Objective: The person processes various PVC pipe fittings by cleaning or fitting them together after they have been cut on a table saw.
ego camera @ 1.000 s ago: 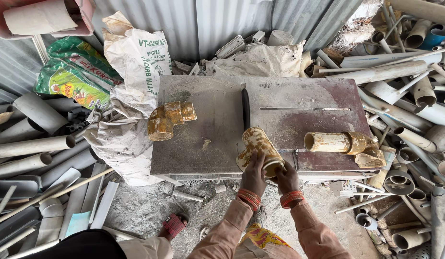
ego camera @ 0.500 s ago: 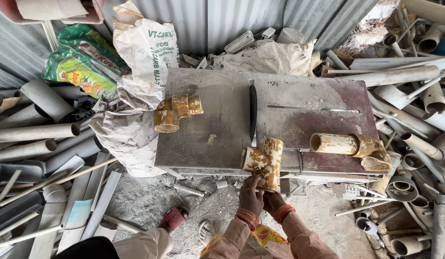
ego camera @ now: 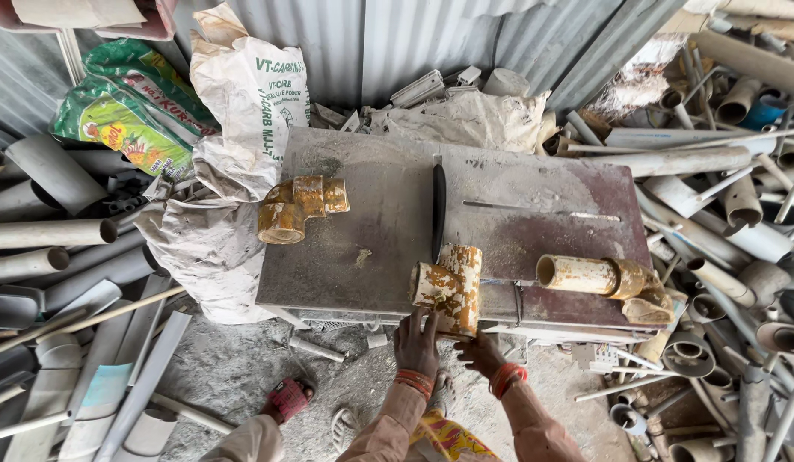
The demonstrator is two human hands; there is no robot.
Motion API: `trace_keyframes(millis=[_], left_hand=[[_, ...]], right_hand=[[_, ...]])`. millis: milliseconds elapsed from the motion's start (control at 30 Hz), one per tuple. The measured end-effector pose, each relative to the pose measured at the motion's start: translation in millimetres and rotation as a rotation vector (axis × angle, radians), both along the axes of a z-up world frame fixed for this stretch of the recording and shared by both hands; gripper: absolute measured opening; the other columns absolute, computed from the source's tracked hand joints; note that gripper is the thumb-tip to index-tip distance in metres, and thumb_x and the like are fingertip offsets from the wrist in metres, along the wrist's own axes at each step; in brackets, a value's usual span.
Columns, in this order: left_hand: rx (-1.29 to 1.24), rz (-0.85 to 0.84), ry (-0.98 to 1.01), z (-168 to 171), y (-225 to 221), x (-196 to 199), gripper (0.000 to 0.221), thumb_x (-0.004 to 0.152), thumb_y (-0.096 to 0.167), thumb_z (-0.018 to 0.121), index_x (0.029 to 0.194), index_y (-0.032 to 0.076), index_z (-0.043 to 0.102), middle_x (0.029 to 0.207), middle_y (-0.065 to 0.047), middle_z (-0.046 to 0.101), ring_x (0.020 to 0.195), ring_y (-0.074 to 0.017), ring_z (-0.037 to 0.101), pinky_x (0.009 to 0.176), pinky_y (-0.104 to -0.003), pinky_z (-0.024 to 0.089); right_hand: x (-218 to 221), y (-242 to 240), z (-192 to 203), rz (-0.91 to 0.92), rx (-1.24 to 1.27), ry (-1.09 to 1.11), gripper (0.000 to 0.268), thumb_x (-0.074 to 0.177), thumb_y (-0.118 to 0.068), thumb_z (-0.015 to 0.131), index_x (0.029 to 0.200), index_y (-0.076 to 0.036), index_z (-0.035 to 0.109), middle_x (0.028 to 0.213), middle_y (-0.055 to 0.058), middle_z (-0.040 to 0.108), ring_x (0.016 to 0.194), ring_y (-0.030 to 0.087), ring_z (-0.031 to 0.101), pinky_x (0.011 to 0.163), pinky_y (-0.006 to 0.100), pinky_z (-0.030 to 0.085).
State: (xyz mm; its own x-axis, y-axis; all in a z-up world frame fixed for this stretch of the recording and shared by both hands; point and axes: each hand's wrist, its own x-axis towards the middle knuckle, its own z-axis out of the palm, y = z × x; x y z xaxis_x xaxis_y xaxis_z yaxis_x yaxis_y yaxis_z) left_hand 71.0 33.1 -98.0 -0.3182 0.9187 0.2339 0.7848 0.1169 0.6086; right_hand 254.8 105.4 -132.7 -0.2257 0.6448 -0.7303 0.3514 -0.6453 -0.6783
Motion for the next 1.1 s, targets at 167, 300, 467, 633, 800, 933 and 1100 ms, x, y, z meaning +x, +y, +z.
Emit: trace_keyframes(millis=[167,300,467,633,800,933,1100], left_hand=[[0.064,0.144,-0.011,-12,9,-17,0.050,0.084,0.019,0.078,0.130,0.018,0.060,0.132,-0.009,0.058,0.112,-0.0318,0.060,0.094,-0.051,0.052],[0.049,0.159,-0.318,-17,5,-20,0.049,0.084,0.022,0.080,0.128,0.013,0.060,0.123,-0.009,0.063,0.104,-0.0276,0.065,0.087,-0.048,0.058],[-0.201,0.559,-1.918,-19,19,-7,0.034,0.096,0.020,0.072,0.126,0.004,0.068,0.104,-0.013,0.069,0.090,-0.0250,0.068,0.076,-0.042,0.052],[-0.122,0.238,-1.496,-16,25,-13,0.043,0.085,0.003,0.069,0.127,0.013,0.069,0.114,-0.005,0.071,0.107,-0.0205,0.066,0.089,-0.038,0.056],[-0.156,0.131,-1.098,0,14,-12,0.033,0.087,0.016,0.079,0.117,0.006,0.069,0.109,-0.009,0.075,0.100,-0.0247,0.073,0.084,-0.039,0.060],[0.079,0.131,-0.942,37,-8,-5,0.037,0.087,0.024,0.082,0.115,0.006,0.065,0.113,-0.010,0.071,0.100,-0.0249,0.071,0.085,-0.039,0.062],[0.298,-0.101,-0.422,94,-32,7,0.048,0.077,0.025,0.089,0.114,0.007,0.065,0.119,-0.013,0.068,0.100,-0.0282,0.066,0.084,-0.042,0.061]], right_hand=[[9,-6,11,0.219,0.355,-0.267,0.059,0.089,-0.012,0.061,0.146,-0.013,0.046,0.132,0.010,0.069,0.100,0.031,0.076,0.077,0.046,0.068],[16,26,24,0.002,0.538,-0.259,0.054,0.099,-0.032,0.058,0.147,-0.008,0.048,0.134,0.021,0.067,0.115,0.037,0.072,0.087,0.047,0.065],[-27,55,24,-0.031,0.568,-0.406,0.099,0.084,-0.061,0.071,0.156,-0.009,0.026,0.150,0.033,0.042,0.127,0.048,0.055,0.094,0.058,0.055],[-76,37,21,-0.229,0.524,0.067,0.118,0.069,-0.041,0.088,0.152,-0.011,0.010,0.136,0.034,0.051,0.115,0.044,0.066,0.085,0.050,0.066],[-72,28,45,-0.325,0.224,-0.083,0.118,0.066,-0.028,0.087,0.155,-0.016,0.010,0.124,0.032,0.061,0.104,0.043,0.071,0.083,0.048,0.065],[-44,8,71,-0.374,-0.203,0.604,0.091,0.080,-0.048,0.077,0.149,-0.002,0.039,0.125,0.022,0.066,0.110,0.034,0.070,0.093,0.047,0.062],[-29,-42,68,-0.647,-0.314,1.074,0.060,0.095,-0.055,0.056,0.133,-0.008,0.058,0.122,0.015,0.069,0.110,0.028,0.068,0.095,0.042,0.057]])
